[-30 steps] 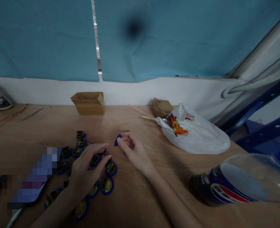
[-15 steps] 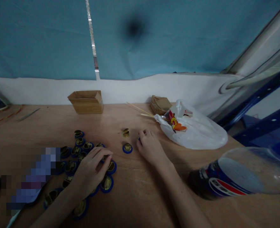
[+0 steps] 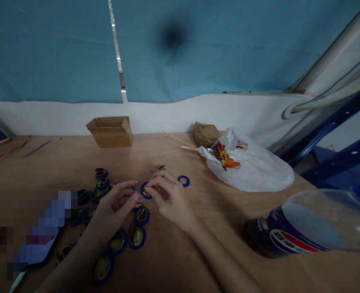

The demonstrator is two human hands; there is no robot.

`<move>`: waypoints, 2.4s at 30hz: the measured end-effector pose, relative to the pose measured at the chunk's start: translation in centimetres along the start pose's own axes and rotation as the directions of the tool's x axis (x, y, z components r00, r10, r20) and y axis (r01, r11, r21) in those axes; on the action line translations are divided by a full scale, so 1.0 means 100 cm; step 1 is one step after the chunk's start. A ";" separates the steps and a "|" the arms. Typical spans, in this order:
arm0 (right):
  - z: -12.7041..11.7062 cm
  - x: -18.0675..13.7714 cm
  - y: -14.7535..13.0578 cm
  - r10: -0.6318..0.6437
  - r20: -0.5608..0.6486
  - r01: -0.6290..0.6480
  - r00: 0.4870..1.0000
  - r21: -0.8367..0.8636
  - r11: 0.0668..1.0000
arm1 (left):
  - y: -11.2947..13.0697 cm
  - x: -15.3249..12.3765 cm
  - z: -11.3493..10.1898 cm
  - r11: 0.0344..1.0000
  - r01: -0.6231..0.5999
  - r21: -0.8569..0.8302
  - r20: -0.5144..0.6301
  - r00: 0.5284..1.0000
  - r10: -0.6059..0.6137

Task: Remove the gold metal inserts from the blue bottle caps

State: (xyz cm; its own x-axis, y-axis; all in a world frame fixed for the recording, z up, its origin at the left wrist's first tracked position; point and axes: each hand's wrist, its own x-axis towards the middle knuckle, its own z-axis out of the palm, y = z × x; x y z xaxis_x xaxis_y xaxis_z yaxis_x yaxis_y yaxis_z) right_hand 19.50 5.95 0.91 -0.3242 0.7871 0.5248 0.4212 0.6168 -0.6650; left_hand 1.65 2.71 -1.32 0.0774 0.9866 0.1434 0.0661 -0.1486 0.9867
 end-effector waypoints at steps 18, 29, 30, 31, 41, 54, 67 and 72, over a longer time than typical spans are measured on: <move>0.029 -0.020 -0.009 0.091 -0.105 -0.073 0.990 0.162 0.984 | 0.014 0.000 0.001 0.986 -0.158 -0.050 0.051 0.986 0.160; 0.030 -0.022 -0.014 -0.011 -0.206 0.016 0.978 0.023 1.000 | 0.008 -0.004 0.003 0.966 -0.246 0.080 -0.015 0.969 0.248; 0.031 -0.023 -0.014 -0.020 -0.217 0.024 0.976 0.014 1.000 | 0.006 -0.005 0.003 0.960 -0.259 0.110 -0.017 0.965 0.262; 0.031 -0.023 -0.015 -0.026 -0.224 0.028 0.974 0.007 1.000 | 0.005 -0.006 0.003 0.953 -0.269 0.137 -0.015 0.962 0.273; 0.028 -0.019 -0.017 -0.055 -0.113 0.053 0.992 -0.013 0.998 | 0.004 -0.008 0.003 0.921 -0.309 0.236 0.019 0.949 0.314; 0.023 -0.018 -0.009 -0.097 -0.020 0.096 0.995 -0.051 0.994 | 0.000 -0.007 0.005 0.825 -0.369 0.427 0.004 0.914 0.406; 0.024 -0.017 -0.015 -0.108 -0.087 0.098 0.990 -0.113 0.989 | -0.005 -0.004 0.007 0.838 -0.233 0.493 -0.120 0.936 0.331; 0.031 -0.022 -0.007 -0.011 -0.078 0.006 0.997 -0.074 0.997 | -0.002 -0.006 0.006 0.870 -0.109 0.480 -0.142 0.969 0.200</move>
State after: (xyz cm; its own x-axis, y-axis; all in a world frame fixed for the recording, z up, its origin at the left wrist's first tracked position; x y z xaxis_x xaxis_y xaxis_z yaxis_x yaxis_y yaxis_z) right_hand 17.28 3.79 -1.38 -0.2619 0.7771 0.5723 0.4810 0.6192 -0.6207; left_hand 2.18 2.13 -1.68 -0.0534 0.9361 0.3477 0.5267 -0.2694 0.8062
